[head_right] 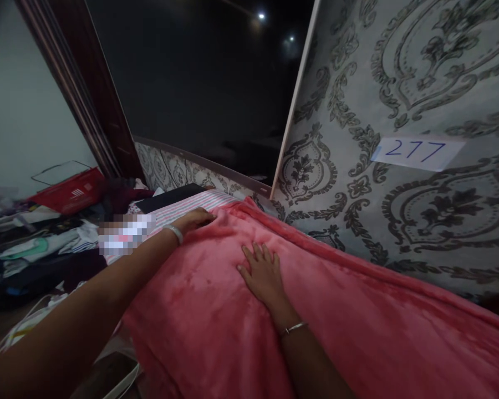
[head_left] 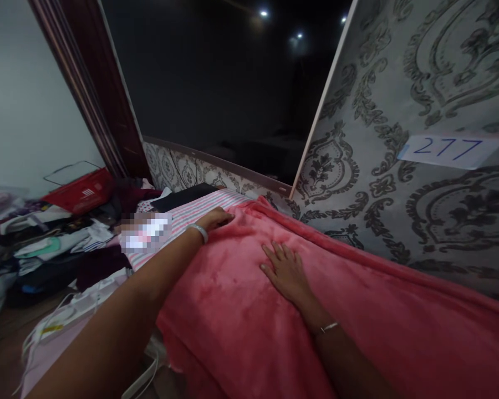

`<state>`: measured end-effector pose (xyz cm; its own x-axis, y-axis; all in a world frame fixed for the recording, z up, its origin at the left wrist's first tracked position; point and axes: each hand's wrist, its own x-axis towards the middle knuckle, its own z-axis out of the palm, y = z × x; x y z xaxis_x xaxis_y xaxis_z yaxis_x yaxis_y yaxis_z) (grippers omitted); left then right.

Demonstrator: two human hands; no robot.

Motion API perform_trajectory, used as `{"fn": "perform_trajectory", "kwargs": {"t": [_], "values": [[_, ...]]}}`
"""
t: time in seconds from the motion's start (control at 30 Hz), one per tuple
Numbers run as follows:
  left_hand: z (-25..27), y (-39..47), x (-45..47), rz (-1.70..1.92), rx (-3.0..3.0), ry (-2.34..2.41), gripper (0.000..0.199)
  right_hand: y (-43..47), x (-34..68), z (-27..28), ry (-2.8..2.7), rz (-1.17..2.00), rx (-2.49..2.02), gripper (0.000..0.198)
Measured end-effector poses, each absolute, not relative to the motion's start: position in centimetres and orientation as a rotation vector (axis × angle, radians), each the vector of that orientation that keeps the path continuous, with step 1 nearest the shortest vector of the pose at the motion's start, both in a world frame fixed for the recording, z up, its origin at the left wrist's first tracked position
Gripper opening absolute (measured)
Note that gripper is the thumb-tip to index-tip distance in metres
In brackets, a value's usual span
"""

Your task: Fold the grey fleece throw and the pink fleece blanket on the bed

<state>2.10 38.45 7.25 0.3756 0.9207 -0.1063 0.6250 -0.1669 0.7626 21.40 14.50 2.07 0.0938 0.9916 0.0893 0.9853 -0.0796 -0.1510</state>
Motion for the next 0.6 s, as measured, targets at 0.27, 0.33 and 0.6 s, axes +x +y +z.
{"fn": "perform_trajectory", "kwargs": {"t": [0.27, 0.33, 0.6], "values": [[8.0, 39.9, 3.2, 0.634, 2.206, 1.552, 0.023, 14.5, 21.4, 2.3, -1.983, 0.128, -2.16, 0.061], [7.3, 39.6, 3.3, 0.611, 2.284, 1.609, 0.025, 14.5, 21.4, 2.4, -1.978, 0.129, -2.154, 0.061], [6.9, 40.5, 4.6, 0.38, 2.358, 1.806, 0.047, 14.7, 21.4, 2.5, -1.958, 0.177, -2.162, 0.062]]}}
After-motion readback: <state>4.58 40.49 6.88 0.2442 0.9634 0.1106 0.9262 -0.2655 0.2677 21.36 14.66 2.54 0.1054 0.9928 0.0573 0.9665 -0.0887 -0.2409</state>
